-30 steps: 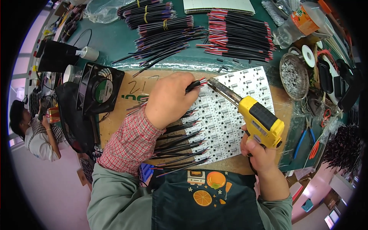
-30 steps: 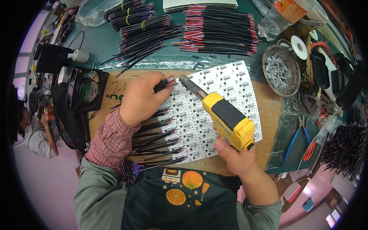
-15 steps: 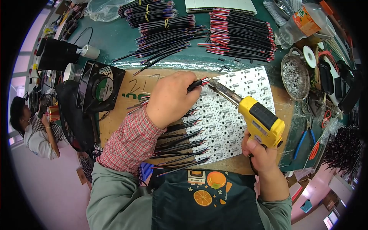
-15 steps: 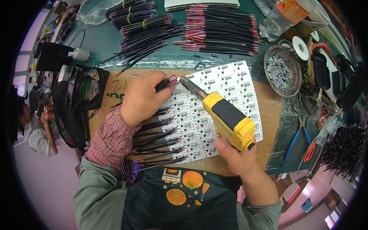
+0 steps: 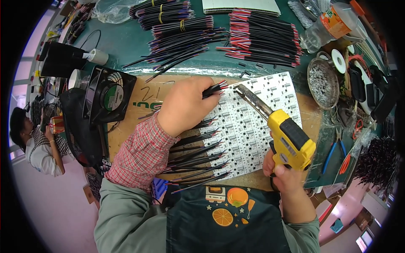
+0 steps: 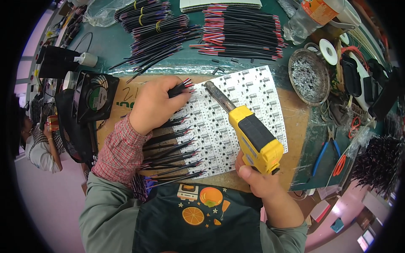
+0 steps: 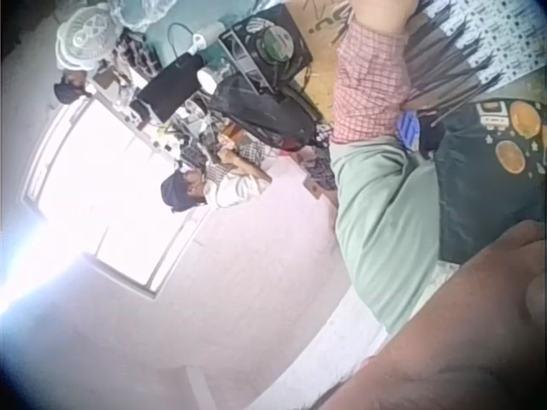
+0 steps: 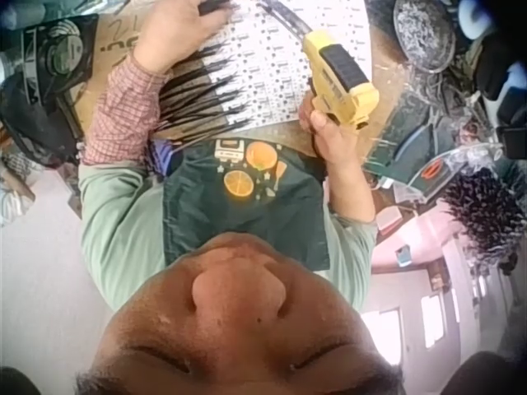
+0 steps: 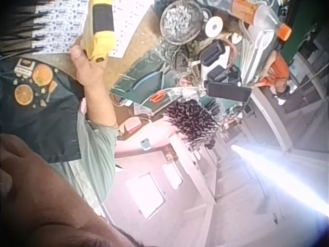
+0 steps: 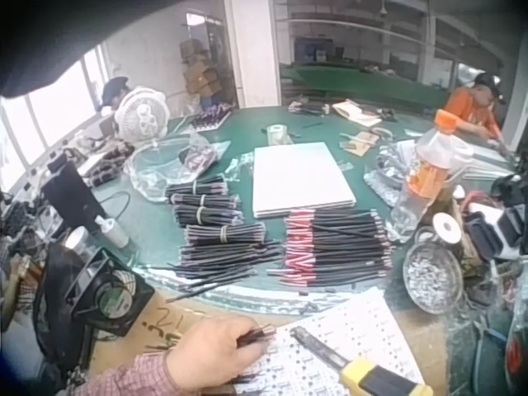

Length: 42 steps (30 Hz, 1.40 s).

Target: The person solders electrical wires onto a panel of circuit boards using a soldering iron.

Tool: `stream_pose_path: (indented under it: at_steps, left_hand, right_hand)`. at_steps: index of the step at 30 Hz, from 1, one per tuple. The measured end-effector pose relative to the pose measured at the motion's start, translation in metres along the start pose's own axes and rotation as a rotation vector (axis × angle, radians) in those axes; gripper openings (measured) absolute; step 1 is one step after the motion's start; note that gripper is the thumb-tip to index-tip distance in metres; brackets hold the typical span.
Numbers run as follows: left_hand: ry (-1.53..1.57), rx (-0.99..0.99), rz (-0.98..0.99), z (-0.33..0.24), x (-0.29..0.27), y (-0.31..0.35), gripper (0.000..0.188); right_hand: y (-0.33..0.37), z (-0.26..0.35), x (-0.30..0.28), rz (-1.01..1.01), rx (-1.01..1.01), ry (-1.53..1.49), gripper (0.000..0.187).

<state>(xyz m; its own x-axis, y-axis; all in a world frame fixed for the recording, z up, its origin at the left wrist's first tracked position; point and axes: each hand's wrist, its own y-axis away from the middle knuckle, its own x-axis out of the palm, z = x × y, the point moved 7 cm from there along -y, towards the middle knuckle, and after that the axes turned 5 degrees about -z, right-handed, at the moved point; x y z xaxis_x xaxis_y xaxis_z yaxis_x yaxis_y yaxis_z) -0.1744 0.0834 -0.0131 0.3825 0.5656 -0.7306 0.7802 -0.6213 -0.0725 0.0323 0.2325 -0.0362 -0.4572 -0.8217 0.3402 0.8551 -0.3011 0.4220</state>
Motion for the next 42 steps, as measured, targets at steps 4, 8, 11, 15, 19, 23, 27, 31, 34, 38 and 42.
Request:
stream_pose_path:
  at_steps: [4,8,11,15,19,23,27,31,34,38,42]
  left_hand:
    - [0.045,-0.014,0.019,0.001,-0.002,-0.001,0.02]
    - [-0.002,-0.003,0.034,0.002,0.001,-0.001,0.017]
    - [-0.024,0.017,0.022,0.001,0.002,0.0,0.017]
    - [-0.04,0.034,-0.003,-0.001,0.001,0.0,0.016]
    - [-0.048,0.038,-0.009,-0.001,0.001,0.0,0.016]
    - [-0.042,0.031,0.002,0.001,0.002,0.0,0.016]
    - [-0.048,0.024,0.016,0.002,0.003,0.0,0.016]
    - [0.012,-0.039,0.066,0.001,0.001,-0.003,0.018]
    - [0.084,-0.143,0.127,0.006,0.002,-0.004,0.019]
    - [0.132,-0.132,0.14,0.009,0.002,-0.004,0.018]
    - [0.046,-0.089,0.108,0.004,0.002,-0.003,0.017]
  right_hand:
    - [0.001,-0.002,-0.002,-0.039,0.022,0.052,0.081]
    - [0.001,-0.006,-0.005,-0.027,-0.034,0.138,0.075]
    - [0.0,-0.005,-0.004,-0.029,-0.071,0.167,0.069]
    - [0.0,-0.005,-0.004,-0.024,-0.083,0.156,0.063]
    - [0.0,-0.008,-0.007,-0.034,-0.053,0.159,0.061]
    - [0.0,-0.004,-0.004,-0.024,-0.052,0.162,0.062]
    - [0.003,-0.004,-0.003,-0.003,-0.024,0.088,0.07]
    - [0.006,-0.007,-0.006,-0.015,-0.03,0.126,0.074]
    - [0.004,-0.004,-0.003,-0.01,-0.027,0.117,0.071]
    - [0.003,-0.002,-0.002,0.003,-0.019,0.123,0.066]
    - [0.006,-0.009,-0.004,0.029,-0.034,0.103,0.054]
